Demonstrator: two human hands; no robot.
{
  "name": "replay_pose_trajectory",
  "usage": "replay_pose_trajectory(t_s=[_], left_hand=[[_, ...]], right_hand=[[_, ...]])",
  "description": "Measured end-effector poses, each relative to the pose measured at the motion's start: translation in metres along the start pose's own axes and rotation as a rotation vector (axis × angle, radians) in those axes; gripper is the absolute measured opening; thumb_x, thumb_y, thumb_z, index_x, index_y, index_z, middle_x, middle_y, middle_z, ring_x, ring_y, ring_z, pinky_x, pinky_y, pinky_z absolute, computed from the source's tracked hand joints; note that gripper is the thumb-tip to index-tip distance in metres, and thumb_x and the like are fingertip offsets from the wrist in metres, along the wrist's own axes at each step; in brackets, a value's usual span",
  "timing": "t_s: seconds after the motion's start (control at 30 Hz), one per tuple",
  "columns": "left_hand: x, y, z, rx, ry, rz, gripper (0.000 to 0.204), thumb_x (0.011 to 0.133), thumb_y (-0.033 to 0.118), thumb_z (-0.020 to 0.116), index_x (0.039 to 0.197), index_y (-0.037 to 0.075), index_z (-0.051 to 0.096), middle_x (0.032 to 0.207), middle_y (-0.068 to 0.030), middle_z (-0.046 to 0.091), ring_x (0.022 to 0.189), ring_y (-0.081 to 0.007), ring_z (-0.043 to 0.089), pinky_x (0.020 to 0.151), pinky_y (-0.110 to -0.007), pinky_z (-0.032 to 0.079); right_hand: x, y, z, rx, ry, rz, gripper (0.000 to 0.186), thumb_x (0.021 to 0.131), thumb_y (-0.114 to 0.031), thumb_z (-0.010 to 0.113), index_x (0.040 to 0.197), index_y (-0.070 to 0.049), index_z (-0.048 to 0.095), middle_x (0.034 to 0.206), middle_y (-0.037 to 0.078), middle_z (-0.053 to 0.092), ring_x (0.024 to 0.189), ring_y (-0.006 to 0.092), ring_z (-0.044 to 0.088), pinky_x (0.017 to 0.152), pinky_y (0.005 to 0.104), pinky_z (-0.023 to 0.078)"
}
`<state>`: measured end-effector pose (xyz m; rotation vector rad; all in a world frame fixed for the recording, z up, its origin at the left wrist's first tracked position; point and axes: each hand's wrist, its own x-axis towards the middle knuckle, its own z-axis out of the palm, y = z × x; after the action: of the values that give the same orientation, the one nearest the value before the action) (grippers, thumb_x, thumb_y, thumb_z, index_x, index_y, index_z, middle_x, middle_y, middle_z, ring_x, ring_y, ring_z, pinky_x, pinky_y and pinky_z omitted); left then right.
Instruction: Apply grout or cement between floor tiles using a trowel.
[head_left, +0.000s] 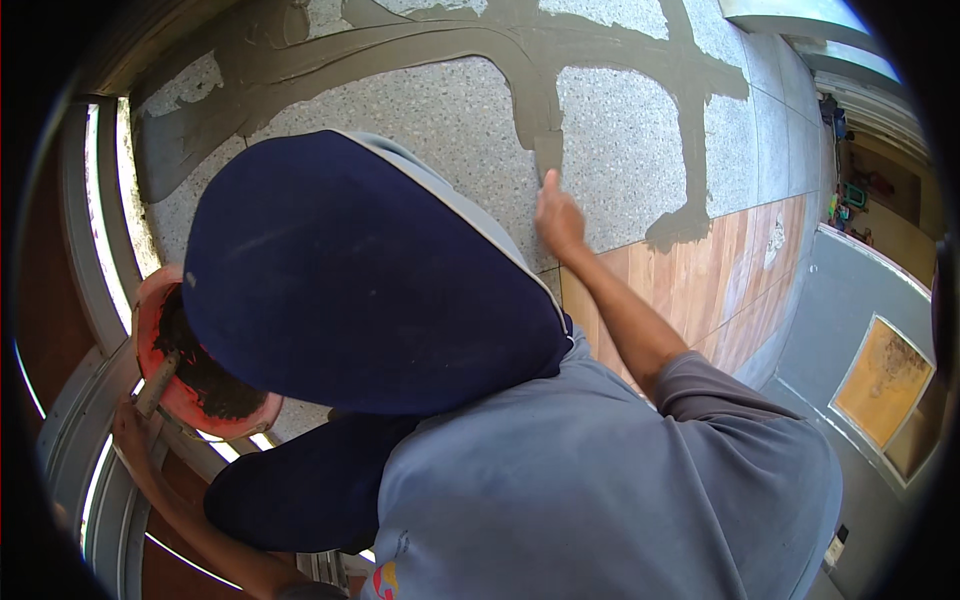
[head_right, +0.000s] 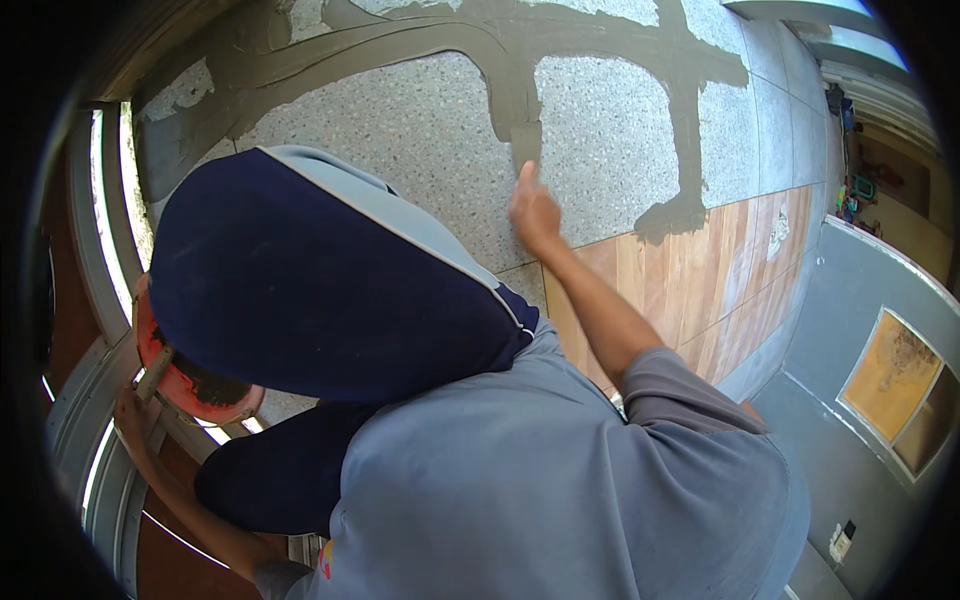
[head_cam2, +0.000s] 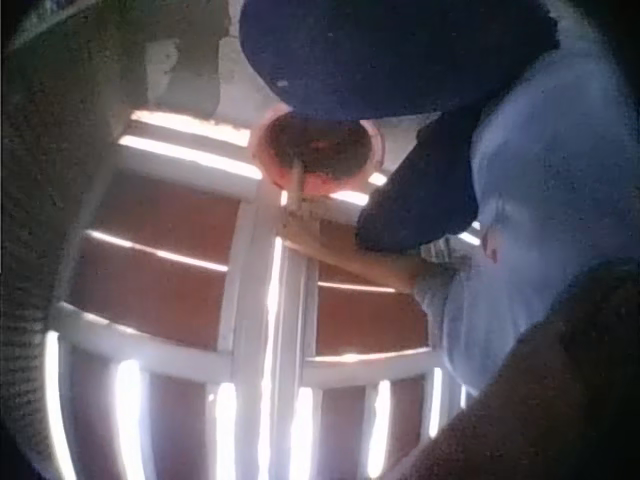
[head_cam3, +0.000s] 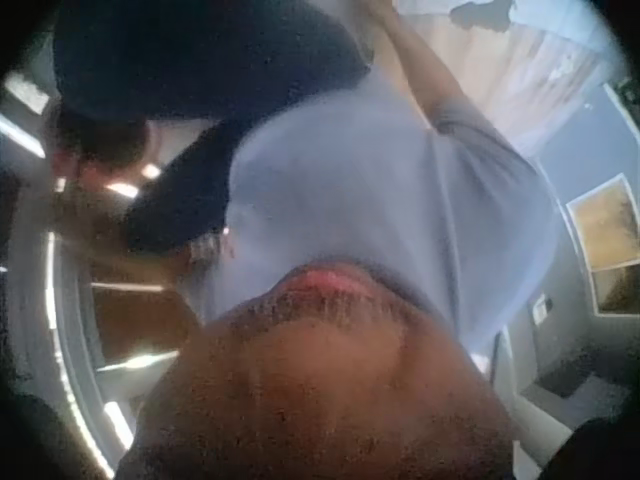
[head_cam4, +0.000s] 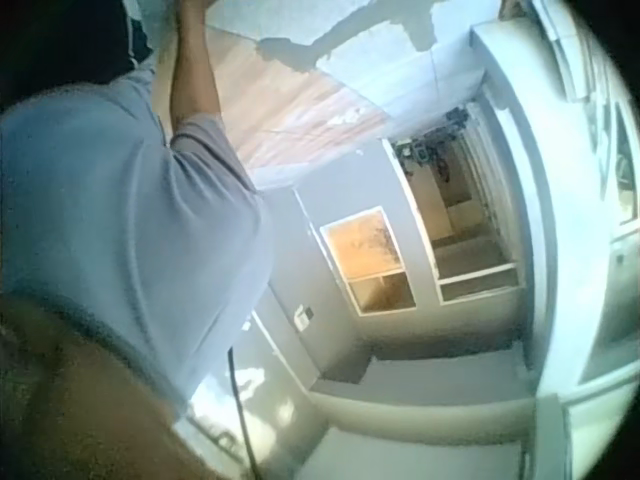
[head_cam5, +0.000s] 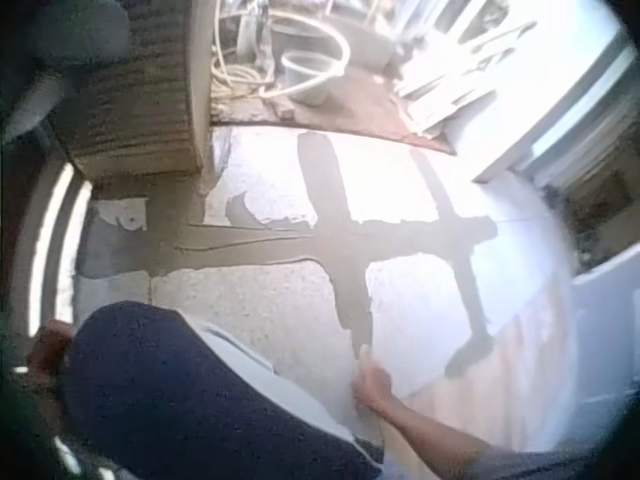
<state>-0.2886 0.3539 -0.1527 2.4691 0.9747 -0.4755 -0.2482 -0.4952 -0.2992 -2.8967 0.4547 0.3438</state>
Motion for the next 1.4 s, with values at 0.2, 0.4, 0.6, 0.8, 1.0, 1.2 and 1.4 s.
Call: replay_pose_trajectory(t_s=[0.2, 0.4, 0.6, 0.8, 1.0, 1.2, 1.4], left_hand=[[0.001, 0.008, 0.012, -0.128, 0.083, -0.025, 0.05, 0.098, 0.047, 0.052, 0.118, 0.004, 0.068, 0.088, -0.0039, 0.063, 0.076, -0.0126, 0.057, 0.063, -0.029, 0.047], [0.016, 0.005, 0.008, -0.073, 0.044, -0.083, 0.05, 0.096, 0.045, 0.056, 0.121, 0.003, 0.067, 0.093, -0.0021, 0.064, 0.08, -0.0122, 0.058, 0.067, -0.027, 0.049], [0.018, -0.015, 0.01, -0.065, -0.034, -0.081, 0.05, 0.096, 0.041, 0.055, 0.13, 0.005, 0.064, 0.103, -0.0057, 0.067, 0.086, -0.0145, 0.06, 0.07, -0.029, 0.05], [0.003, 0.003, 0.01, -0.051, 0.048, -0.016, 0.048, 0.097, 0.038, 0.054, 0.132, 0.006, 0.062, 0.096, -0.0045, 0.064, 0.083, -0.0131, 0.058, 0.069, -0.029, 0.049], [0.002, 0.003, 0.007, 0.038, 0.022, 0.003, 0.045, 0.097, 0.039, 0.055, 0.127, 0.007, 0.066, 0.09, -0.0031, 0.062, 0.076, -0.012, 0.056, 0.066, -0.029, 0.048], [-0.053, 0.046, 0.019, -0.134, 0.173, 0.051, 0.036, 0.096, 0.037, 0.058, 0.093, 0.002, 0.068, 0.072, 0.0017, 0.049, 0.066, -0.0087, 0.042, 0.058, -0.028, 0.036], [-0.079, 0.089, 0.013, -0.09, 0.193, 0.03, 0.04, 0.097, 0.038, 0.058, 0.097, -0.001, 0.068, 0.069, 0.0026, 0.044, 0.066, -0.0085, 0.038, 0.058, -0.028, 0.031]], right_hand=[[-0.085, 0.015, 0.001, 0.085, -0.173, -0.189, 0.05, 0.094, -0.018, 0.051, 0.139, 0.002, 0.042, 0.075, 0.027, 0.065, 0.062, 0.0468, 0.062, 0.058, 0.058, 0.048], [0.028, 0.021, -0.049, 0.059, 0.008, -0.15, 0.034, 0.096, -0.023, 0.051, 0.122, -0.003, 0.058, 0.071, 0.027, 0.063, 0.062, 0.0463, 0.062, 0.058, 0.0583, 0.047], [-0.046, 0.058, -0.014, -0.024, -0.202, -0.299, 0.045, 0.093, -0.02, 0.055, 0.136, -0.007, 0.047, 0.074, 0.026, 0.065, 0.065, 0.0463, 0.063, 0.058, 0.057, 0.048], [-0.021, 0.071, -0.078, -0.138, -0.264, -0.327, 0.044, 0.094, -0.021, 0.056, 0.136, -0.011, 0.05, 0.078, 0.025, 0.065, 0.067, 0.0449, 0.062, 0.059, 0.0555, 0.048], [0.039, 0.025, -0.046, -0.069, -0.165, -0.337, 0.039, 0.095, -0.019, 0.054, 0.133, -0.008, 0.055, 0.08, 0.024, 0.065, 0.074, 0.0446, 0.063, 0.064, 0.0534, 0.048], [0.071, 0.039, -0.099, -0.262, -0.319, -0.526, 0.045, 0.095, -0.026, 0.055, 0.14, -0.028, 0.05, 0.08, 0.02, 0.064, 0.071, 0.0413, 0.064, 0.06, 0.0521, 0.049], [0.221, -0.238, -0.104, -0.417, -0.139, -1.014, 0.035, 0.099, -0.02, 0.048, 0.132, -0.025, 0.054, 0.085, 0.015, 0.063, 0.079, 0.0332, 0.067, 0.064, 0.0459, 0.052]])
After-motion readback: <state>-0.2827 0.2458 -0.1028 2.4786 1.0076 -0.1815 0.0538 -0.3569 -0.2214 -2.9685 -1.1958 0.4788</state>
